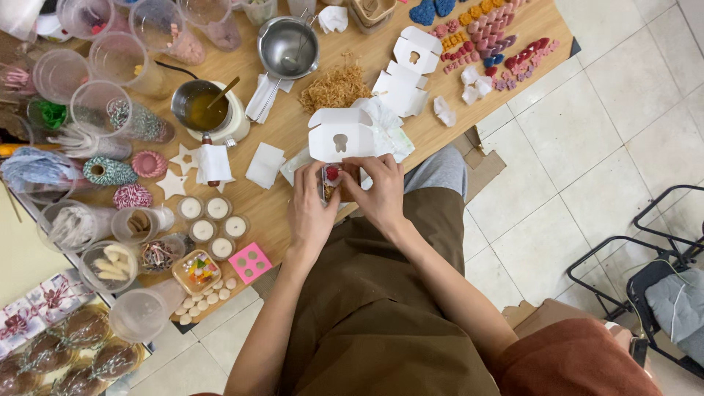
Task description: The person assembles a small cardboard gift box, fills it with shredded paper, places four decorative heart-shaped wax items inside, and ties the box closed with a piece of twine.
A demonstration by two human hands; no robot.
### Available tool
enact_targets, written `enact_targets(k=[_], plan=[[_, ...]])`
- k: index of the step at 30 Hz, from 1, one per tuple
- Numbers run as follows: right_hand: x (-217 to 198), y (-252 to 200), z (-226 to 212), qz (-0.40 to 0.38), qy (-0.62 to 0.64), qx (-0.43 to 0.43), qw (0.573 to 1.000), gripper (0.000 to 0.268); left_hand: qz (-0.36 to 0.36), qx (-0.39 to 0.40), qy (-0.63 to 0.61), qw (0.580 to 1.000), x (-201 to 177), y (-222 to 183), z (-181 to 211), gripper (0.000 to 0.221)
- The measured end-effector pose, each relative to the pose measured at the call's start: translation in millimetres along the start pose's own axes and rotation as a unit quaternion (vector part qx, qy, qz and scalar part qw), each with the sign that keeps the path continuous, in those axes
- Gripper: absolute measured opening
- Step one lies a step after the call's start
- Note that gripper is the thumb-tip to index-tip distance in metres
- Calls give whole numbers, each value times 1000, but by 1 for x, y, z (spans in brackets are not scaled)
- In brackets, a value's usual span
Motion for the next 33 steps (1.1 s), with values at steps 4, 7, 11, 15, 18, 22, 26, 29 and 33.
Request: enact_targets(k=[4, 7, 11, 15, 18, 22, 26, 29, 33], plan=[[-30, 5, 20, 33, 6, 3, 999, 19, 18, 17, -5, 1000, -14, -3, 17, 63], [-57, 4, 76, 87, -7, 61, 994, 16, 40, 40, 1, 998, -28, -8, 29, 64], [-71, -9, 214, 145, -24, 252, 957, 21, 31, 36, -13, 999, -37, -13, 31, 63], [-48, -32, 335, 90, -25, 366, 926, 43, 38, 79, 23, 996, -36, -20, 31, 73], [-26, -41, 383, 89, 29, 443, 892, 46, -14, 6, -14, 1000, -26, -26, 19, 76], [-11, -32, 405, 104, -7, 403, 909, 39, -15, -16, -19, 1000, -14, -34, 10, 73], [-9, -36, 416, 120, 14, 366, 923, 25, -9, -12, 4, 1000, -5, -39, 1, 69], [-5, -36, 413, 127, 30, 360, 924, 22, -39, -29, -19, 999, -1, -41, -4, 68], [-18, -32, 408, 168, -32, 327, 929, 26, -95, -71, -37, 992, 10, -45, -1, 73]])
Point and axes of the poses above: each hand's wrist, its own y-axis towards the middle knuckle, its own x-axis out of the palm, z = x × y, the point moved 4 cm from there along y, towards the middle knuckle, and after that the axes turned 11 degrees about -x, right-handed, at the moved point
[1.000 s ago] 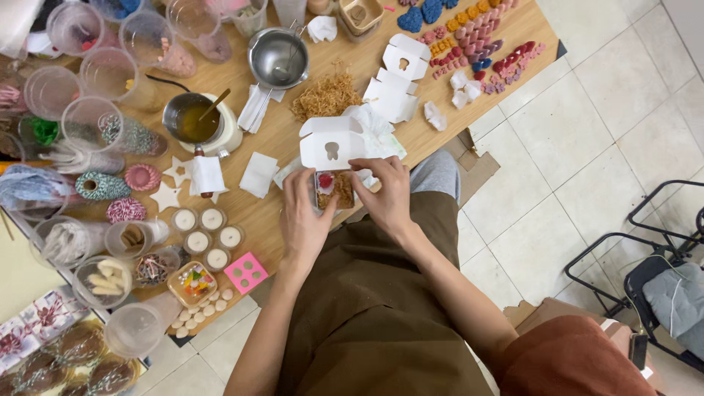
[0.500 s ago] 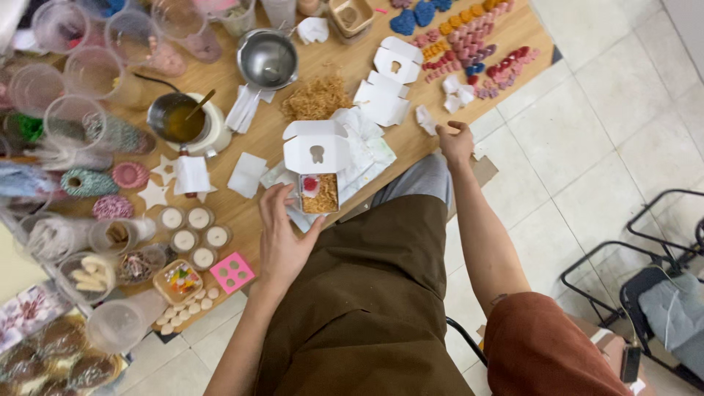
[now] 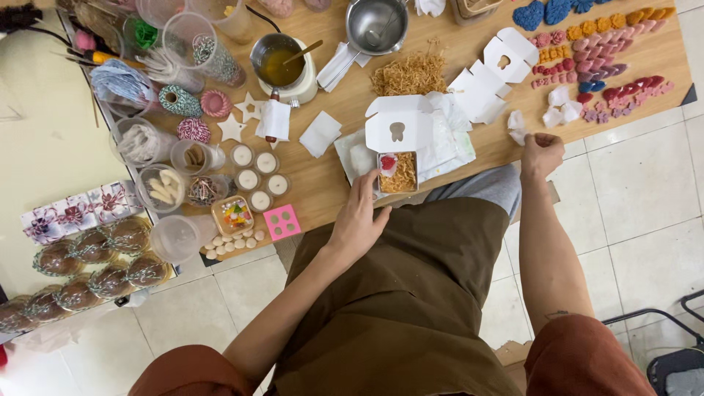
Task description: The person assembles a small cardboard gift box, fills it with shredded paper, places four decorative heart-shaped wax items inside, and ties the box closed with a piece of twine.
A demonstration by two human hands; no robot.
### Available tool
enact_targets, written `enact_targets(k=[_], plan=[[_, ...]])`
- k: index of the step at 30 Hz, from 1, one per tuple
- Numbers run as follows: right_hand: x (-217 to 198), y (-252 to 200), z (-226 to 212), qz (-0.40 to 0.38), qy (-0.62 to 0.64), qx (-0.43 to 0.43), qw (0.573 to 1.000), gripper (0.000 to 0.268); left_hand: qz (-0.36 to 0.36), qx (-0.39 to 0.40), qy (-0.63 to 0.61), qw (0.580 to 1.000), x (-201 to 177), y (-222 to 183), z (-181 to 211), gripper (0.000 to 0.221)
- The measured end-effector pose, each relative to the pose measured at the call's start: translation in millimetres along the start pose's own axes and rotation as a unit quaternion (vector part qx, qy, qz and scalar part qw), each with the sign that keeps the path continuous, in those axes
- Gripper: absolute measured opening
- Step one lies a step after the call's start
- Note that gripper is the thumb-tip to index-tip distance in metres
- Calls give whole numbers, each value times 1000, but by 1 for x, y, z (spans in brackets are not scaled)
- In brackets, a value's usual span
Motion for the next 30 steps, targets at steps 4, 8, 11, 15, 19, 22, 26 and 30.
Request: enact_targets(k=[4, 8, 11, 15, 19, 22, 26, 30], plan=[[-1, 1, -2, -61, 9, -18, 998, 38, -4, 0, 31, 1000, 0, -2, 3, 73], [11, -4, 1, -72, 14, 30, 997, 30, -7, -13, 47, 999, -2, 1, -2, 74], [7, -8, 3, -58, -10, 49, 997, 26, 13, -10, 27, 999, -7, -2, -2, 75], [-9, -24, -3, -8, 53, 15, 998, 37, 24, -18, 47, 998, -22, 0, -2, 73], [-28, -40, -39, -7, 88, 14, 996, 32, 34, 75, 122, 989, -39, 4, 11, 61], [-45, -65, -97, -76, 172, 71, 980, 19, -25, 156, 217, 963, -50, 21, 23, 62], [-57, -125, -173, -199, 319, 125, 918, 11, -56, 278, 323, 903, -52, 47, 37, 76], [-51, -174, -224, -285, 367, 134, 875, 11, -96, 316, 363, 871, -48, 69, 42, 70]])
Point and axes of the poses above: each hand's wrist, its own y-axis towards the middle knuckle, its own x-axis out of the palm, z = x × y, the point moved 4 cm from there along y, towards the middle knuckle, and after that the axes turned 11 degrees about -x, right-handed, at the moved point
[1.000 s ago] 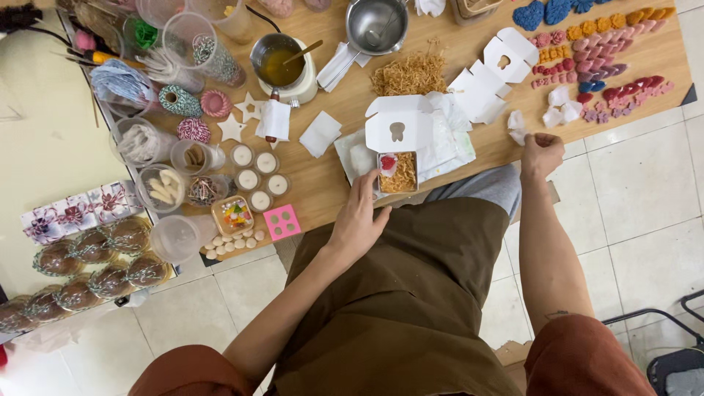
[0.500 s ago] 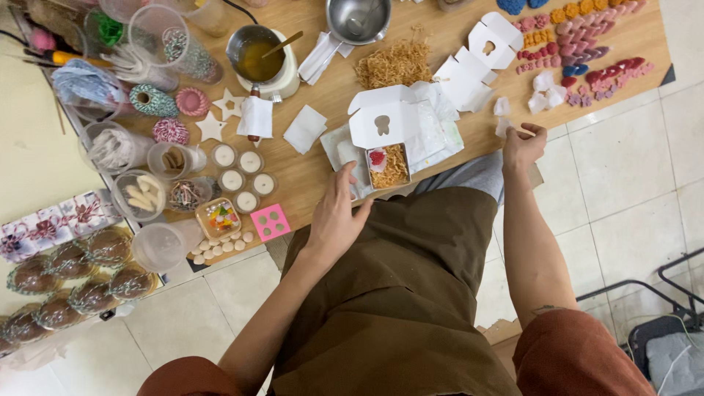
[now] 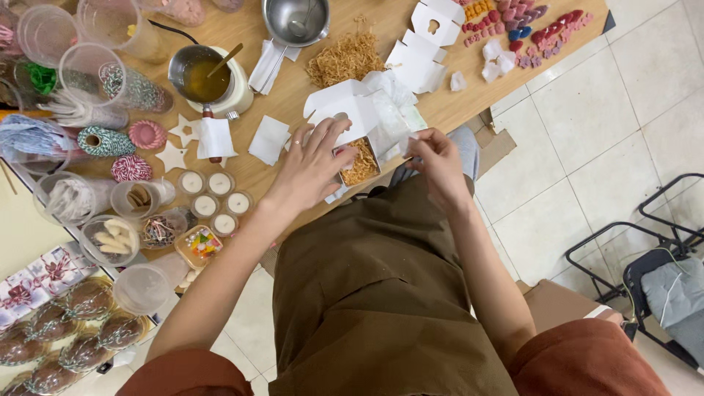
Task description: The person assembles a small cardboard gift box, fills it with shredded paper, places four decorative heart-shaped wax items inside, and ties the box closed with a piece of twine.
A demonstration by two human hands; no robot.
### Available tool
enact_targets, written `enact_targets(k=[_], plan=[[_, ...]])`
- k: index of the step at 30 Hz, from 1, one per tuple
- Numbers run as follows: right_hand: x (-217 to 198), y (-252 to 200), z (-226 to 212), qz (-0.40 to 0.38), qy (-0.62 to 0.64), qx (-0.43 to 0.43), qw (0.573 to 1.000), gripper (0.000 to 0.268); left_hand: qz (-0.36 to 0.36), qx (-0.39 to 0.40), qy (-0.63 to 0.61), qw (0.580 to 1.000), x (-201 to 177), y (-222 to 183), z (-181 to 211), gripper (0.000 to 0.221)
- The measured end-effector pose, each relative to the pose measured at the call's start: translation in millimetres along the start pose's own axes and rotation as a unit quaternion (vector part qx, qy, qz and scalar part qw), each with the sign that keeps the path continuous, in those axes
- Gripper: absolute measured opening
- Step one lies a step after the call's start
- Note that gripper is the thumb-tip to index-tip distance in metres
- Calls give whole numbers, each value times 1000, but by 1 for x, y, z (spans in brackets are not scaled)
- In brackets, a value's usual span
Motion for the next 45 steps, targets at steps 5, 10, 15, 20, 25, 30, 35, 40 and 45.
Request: enact_targets(k=[5, 10, 15, 20, 25, 30, 35, 40, 45], plan=[[45, -15, -17, -45, -171, -72, 982, 17, -13, 14, -14, 1000, -2, 17, -5, 78], [69, -16, -35, -25, -335, -151, 930, 20, -32, 21, 19, 999, 5, 18, -4, 72], [78, -13, -37, -28, -361, -196, 911, 19, -14, 30, 45, 998, 13, 21, -3, 75], [84, -13, -42, -23, -396, -240, 886, 20, -22, 34, 35, 999, 15, 24, -5, 67], [92, -19, -49, -32, -433, -255, 864, 22, 14, 56, 21, 998, 9, 21, -6, 62], [99, -23, -50, -23, -482, -298, 823, 23, 17, 56, 50, 997, 9, 17, -4, 55], [100, -25, -44, -13, -492, -322, 809, 23, 41, 65, 60, 995, 12, 14, -1, 65], [98, -25, -44, -5, -460, -304, 834, 29, 24, 52, 76, 995, 15, 16, 0, 61], [93, -24, -47, -16, -423, -296, 857, 30, 12, 50, 93, 994, 15, 15, 0, 59]])
Point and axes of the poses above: each hand's wrist, its own y-axis towards the middle knuckle, its own x-axis out of the palm, z = x × y, the point moved 4 cm from there along y, towards the middle knuckle, and after that the axes turned 11 degrees about -x, right-handed, at the moved point
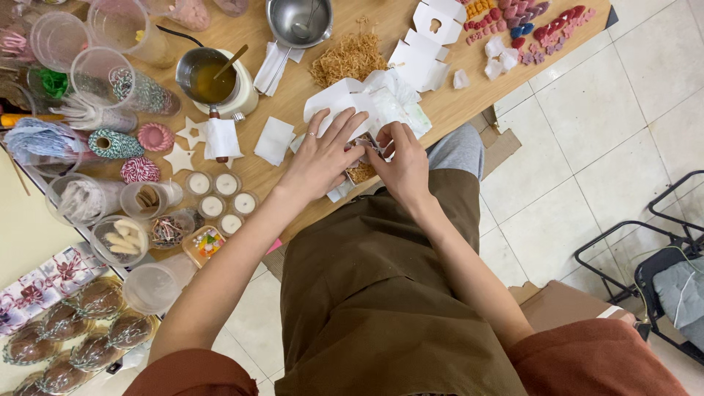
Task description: The person assembles a small cardboard gift box, fills it with shredded paper, places four decorative heart-shaped wax items inside, and ties the box closed with a piece of twine.
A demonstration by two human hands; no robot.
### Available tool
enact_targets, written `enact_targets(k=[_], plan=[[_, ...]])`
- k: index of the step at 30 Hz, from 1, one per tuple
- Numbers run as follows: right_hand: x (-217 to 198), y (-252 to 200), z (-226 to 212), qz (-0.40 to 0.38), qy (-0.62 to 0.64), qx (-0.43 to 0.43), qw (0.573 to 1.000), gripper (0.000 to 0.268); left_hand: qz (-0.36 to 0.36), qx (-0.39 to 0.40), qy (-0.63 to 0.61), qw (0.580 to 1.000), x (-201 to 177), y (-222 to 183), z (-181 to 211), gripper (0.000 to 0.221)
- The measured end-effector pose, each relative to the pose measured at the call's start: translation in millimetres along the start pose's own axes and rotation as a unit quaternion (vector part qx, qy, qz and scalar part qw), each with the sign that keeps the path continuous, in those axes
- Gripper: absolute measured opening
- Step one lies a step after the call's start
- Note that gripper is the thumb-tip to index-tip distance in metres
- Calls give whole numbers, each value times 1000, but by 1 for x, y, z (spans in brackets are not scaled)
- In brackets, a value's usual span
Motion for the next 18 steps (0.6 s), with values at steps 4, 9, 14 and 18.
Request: enact_targets(k=[4, 9, 14, 18], plan=[[-2, -3, 6, 4, 17, -1, 1000, 20, 5, 2, -4, 1000, 1, 2, 2, 60], [4, -3, 8, -7, 8, 7, 1000, 17, -9, 9, 21, 1000, 6, 5, 6, 59], [-6, 3, -1, -4, 32, -2, 999, 20, -25, -3, 4, 1000, -1, 5, 7, 56], [-39, 1, 23, 23, 84, 36, 996, 22, -53, -15, 0, 998, -6, 8, 8, 51]])
Point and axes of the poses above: each hand's wrist, its own y-axis towards the middle knuckle, its own x-axis out of the palm, z = x × y, the point moved 4 cm from there along y, towards the middle knuckle, and after that the axes turned 11 degrees about -x, right-handed, at the moved point
